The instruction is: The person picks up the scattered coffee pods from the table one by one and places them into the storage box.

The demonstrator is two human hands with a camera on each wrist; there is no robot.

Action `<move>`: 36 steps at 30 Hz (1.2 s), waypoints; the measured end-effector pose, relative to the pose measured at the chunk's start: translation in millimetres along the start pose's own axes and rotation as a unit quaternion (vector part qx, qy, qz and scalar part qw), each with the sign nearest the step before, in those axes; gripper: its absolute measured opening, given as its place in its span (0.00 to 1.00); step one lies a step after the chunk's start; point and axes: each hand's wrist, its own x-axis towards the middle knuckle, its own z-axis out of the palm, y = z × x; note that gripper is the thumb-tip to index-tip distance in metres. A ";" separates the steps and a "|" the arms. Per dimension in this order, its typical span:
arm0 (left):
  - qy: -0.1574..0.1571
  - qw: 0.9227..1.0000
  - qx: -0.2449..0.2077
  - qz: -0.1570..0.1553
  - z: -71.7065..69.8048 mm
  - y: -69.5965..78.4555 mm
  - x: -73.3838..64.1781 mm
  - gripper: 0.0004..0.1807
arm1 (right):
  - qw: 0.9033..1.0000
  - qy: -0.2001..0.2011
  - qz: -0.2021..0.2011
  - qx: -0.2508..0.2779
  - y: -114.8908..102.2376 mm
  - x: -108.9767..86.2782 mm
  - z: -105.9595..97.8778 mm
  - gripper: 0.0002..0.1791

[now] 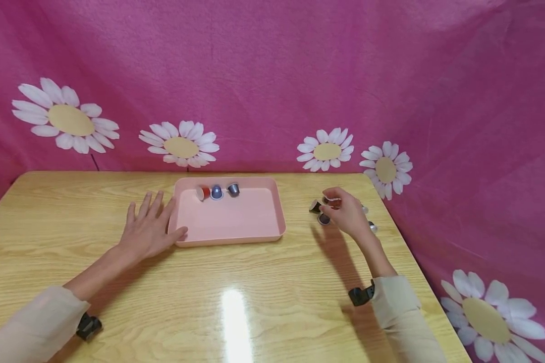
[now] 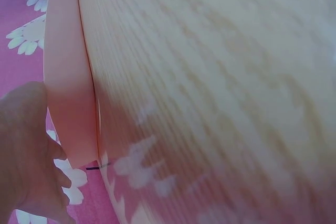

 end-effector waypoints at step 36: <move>-0.006 1.000 0.003 -0.006 0.1 0.4 0.5 0.50 | 0.997 -0.007 0.011 -0.082 33.7 -2.0 23.0 0.21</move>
